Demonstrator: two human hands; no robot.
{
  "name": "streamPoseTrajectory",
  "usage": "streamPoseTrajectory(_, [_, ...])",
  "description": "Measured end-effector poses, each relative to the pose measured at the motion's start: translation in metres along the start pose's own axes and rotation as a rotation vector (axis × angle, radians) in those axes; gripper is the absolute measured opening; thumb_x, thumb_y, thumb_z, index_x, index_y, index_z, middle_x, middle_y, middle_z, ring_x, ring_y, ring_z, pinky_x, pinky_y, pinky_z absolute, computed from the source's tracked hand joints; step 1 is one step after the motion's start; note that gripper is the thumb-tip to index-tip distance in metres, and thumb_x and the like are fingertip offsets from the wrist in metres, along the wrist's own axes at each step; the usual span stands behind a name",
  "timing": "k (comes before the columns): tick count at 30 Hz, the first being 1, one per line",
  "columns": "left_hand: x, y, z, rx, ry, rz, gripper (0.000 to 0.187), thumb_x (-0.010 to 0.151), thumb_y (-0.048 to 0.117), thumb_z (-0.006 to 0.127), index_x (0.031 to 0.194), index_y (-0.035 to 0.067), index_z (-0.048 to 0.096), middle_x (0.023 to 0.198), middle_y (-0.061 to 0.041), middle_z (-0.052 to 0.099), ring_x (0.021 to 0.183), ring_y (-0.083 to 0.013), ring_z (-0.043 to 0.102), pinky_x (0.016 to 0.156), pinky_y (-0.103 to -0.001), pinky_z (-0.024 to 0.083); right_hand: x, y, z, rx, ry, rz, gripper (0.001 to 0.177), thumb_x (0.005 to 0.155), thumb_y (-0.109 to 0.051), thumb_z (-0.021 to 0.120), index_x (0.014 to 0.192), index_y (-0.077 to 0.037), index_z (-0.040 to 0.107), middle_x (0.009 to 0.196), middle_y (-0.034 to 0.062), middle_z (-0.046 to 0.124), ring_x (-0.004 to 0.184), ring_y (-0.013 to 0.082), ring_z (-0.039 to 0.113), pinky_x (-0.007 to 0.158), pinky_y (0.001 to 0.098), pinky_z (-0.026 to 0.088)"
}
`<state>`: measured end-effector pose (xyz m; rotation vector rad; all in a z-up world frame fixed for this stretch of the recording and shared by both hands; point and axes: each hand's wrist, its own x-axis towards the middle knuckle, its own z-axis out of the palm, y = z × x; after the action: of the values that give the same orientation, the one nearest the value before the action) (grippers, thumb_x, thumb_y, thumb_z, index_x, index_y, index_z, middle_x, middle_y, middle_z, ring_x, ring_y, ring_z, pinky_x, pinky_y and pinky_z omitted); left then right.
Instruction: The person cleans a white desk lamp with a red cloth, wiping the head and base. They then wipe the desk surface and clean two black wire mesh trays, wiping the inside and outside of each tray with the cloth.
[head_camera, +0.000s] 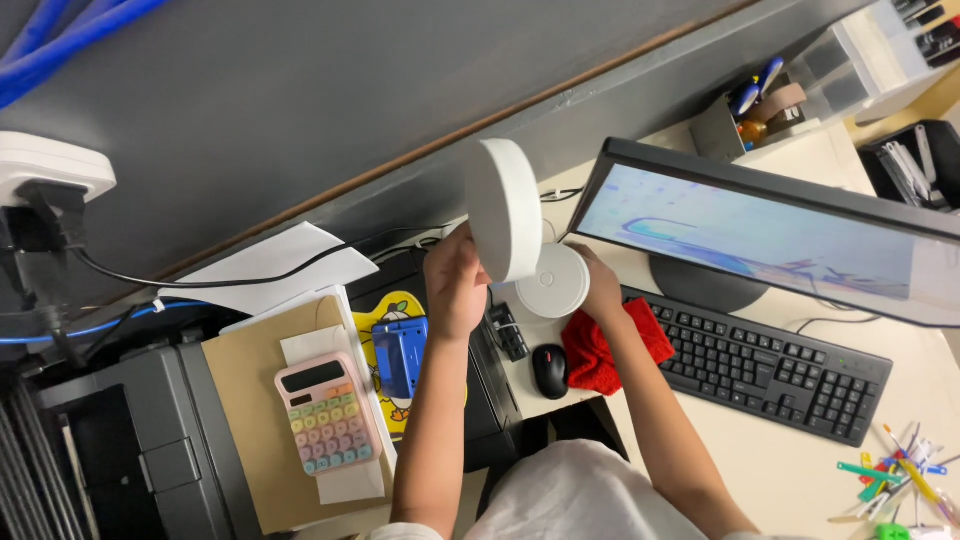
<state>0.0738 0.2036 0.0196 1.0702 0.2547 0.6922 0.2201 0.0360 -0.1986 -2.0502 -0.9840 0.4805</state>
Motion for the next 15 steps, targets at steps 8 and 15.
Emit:
streamPoseTrajectory(8, [0.032,-0.014,0.02,0.221,-0.068,0.119,0.039,0.111,0.037,0.052,0.1,0.0,0.059,0.075,0.003,0.045,0.068,-0.0046,0.035,0.063,-0.026,0.027,0.019,0.063,0.056,-0.492,-0.381,0.187,0.033,0.09,-0.032,0.062,0.115,-0.011,0.069,0.102,0.0154,0.076,0.094,0.0365,0.073,0.077,0.0476,0.058])
streamPoseTrajectory(15, [0.058,-0.063,0.008,0.398,-0.027,0.155,0.047,0.111,0.02,0.052,0.07,0.002,0.036,0.066,0.001,0.036,0.063,-0.0065,0.031,0.06,-0.029,0.026,0.005,0.019,0.023,-0.401,-0.327,0.322,0.031,0.095,-0.028,0.052,0.118,-0.015,0.069,0.105,0.016,0.074,0.097,0.0391,0.07,0.08,0.052,0.056])
